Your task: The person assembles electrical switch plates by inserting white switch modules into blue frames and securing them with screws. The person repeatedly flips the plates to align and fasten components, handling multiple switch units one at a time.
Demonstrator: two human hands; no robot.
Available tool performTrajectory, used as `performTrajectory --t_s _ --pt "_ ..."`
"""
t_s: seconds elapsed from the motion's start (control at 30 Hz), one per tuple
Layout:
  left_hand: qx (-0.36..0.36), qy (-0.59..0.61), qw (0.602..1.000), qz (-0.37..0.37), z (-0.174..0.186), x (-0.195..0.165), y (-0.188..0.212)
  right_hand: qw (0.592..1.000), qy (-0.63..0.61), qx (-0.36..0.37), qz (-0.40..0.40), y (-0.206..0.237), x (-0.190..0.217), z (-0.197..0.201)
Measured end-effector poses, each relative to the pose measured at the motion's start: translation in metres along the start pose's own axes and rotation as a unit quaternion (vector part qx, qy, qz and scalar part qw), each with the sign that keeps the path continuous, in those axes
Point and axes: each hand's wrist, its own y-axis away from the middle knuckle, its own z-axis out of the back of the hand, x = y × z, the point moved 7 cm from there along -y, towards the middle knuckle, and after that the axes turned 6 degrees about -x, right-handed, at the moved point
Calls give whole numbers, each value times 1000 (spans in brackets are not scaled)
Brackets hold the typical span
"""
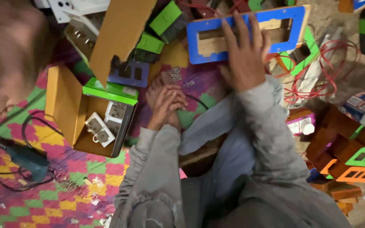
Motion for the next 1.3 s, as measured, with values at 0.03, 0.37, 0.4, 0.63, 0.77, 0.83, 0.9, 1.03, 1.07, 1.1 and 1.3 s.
performTrajectory --t_s 0.03,0.37,0.4,0.63,0.77,0.83,0.9,1.03,1.07,1.1,1.3 --pt "9 4 1000 1 0 0 0 999 -34 1 -10 12 1 -4" --pt "20 23 999 -18 6 -1 10 998 1 -62 -2 67 -101 -5" --pt "19 24 999 -17 6 -2 9 998 -4 -62 0 67 -107 -5" --pt "19 31 999 -13 8 -2 7 997 -48 -55 -16 66 -120 -9" --pt "19 22 1000 -12 6 -3 7 999 -15 -46 6 66 -124 -13" --pt "18 12 1000 -5 1 -4 6 998 -4 -49 27 66 -124 -15" --pt "27 -4 1000 -2 -9 -8 4 998 0 -56 42 67 -123 -16" --pt "46 -205 974 -88 -38 -36 -5 998 0 -48 37 66 -124 -20" --pt "35 -246 963 -105 -46 -46 -12 998 6 -45 38 66 -125 -22" --pt "24 -288 950 -123 -54 -56 -20 998 12 -45 45 66 -124 -22" --pt "48 -390 864 -315 -122 -123 -84 996 10 -34 77 61 -124 -28"
